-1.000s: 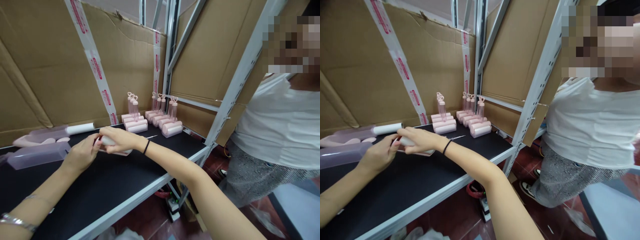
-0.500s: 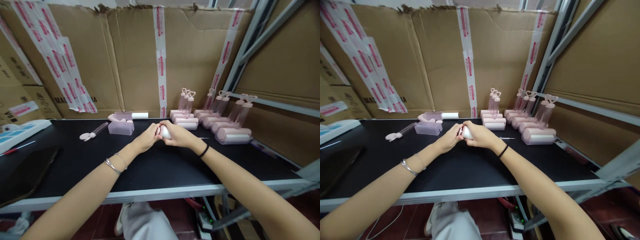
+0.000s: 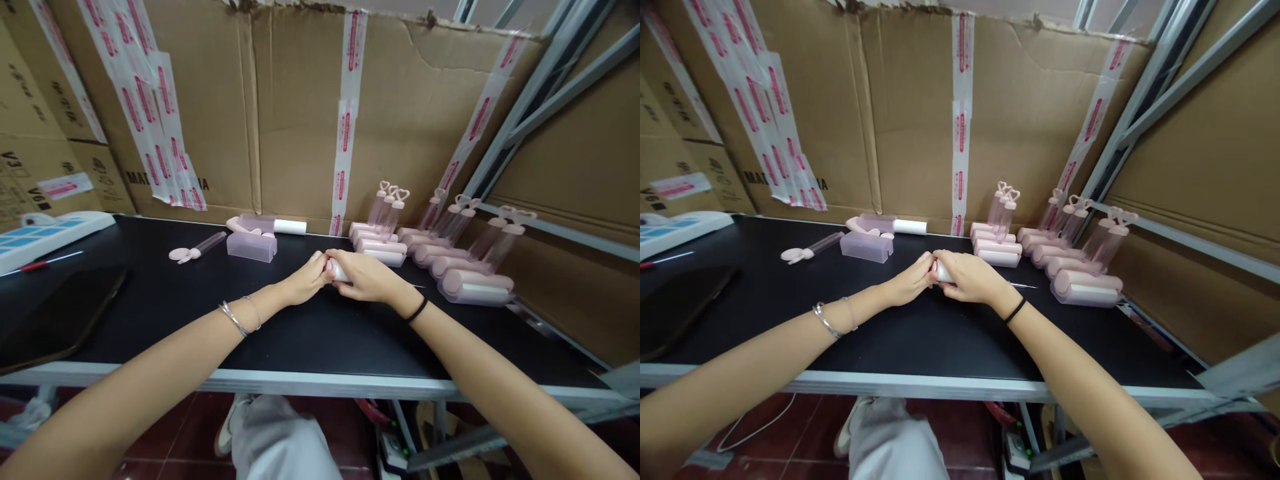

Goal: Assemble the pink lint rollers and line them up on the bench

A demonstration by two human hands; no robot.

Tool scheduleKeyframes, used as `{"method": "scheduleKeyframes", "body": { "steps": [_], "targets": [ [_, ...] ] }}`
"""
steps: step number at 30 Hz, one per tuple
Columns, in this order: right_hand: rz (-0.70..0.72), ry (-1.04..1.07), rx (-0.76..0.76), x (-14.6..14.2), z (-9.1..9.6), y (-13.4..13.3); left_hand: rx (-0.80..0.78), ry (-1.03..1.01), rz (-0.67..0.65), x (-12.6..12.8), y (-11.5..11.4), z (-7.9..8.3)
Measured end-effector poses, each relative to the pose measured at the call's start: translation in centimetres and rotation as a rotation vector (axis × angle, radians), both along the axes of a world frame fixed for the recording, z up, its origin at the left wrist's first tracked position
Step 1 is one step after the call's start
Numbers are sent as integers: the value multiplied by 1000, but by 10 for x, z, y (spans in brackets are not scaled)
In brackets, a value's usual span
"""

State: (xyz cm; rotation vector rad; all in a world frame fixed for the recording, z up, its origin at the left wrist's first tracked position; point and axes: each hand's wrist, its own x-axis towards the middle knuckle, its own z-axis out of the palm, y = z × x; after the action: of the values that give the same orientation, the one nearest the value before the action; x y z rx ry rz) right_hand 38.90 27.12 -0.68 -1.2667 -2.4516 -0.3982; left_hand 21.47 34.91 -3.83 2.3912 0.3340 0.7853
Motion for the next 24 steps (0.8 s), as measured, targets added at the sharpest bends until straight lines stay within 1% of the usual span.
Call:
{"method": "scheduleKeyframes", "body": {
  "steps": [2,5,6,8,9,11,13,14,16,19,21,22,23,24],
  "targets": [
    [33,-1,15,-1,-2,1,-7,-18,6,1,-1,0],
    [91,13,55,0,-3,3,-6,-58,21,2,-2,4],
    [102,29,77,2,-3,3,-14,-51,47,3,-2,7],
    [85,105,155,8,-3,4,-36,-44,145,2,-1,12],
    [51,166,216,12,-3,5,-51,-66,215,1,1,14],
    [-68,325,341,20,-4,9,-109,-172,346,-3,9,17],
    [-197,468,399,27,-6,13,-246,-325,419,-9,21,19],
    [-246,513,396,30,-7,15,-330,-407,434,-12,27,20],
    [-300,556,338,33,-9,18,-479,-570,440,-18,39,21],
    [-303,658,171,30,-11,21,-621,-719,424,-22,46,22],
    [-277,865,-28,22,-13,22,-716,-735,374,-20,41,22],
    [-243,1008,-163,17,-14,22,-752,-721,328,-18,35,22],
    [-192,1158,-312,11,-15,21,-760,-681,273,-16,29,21],
    [-129,1293,-454,5,-16,21,-734,-605,214,-13,22,21]
  ]
}}
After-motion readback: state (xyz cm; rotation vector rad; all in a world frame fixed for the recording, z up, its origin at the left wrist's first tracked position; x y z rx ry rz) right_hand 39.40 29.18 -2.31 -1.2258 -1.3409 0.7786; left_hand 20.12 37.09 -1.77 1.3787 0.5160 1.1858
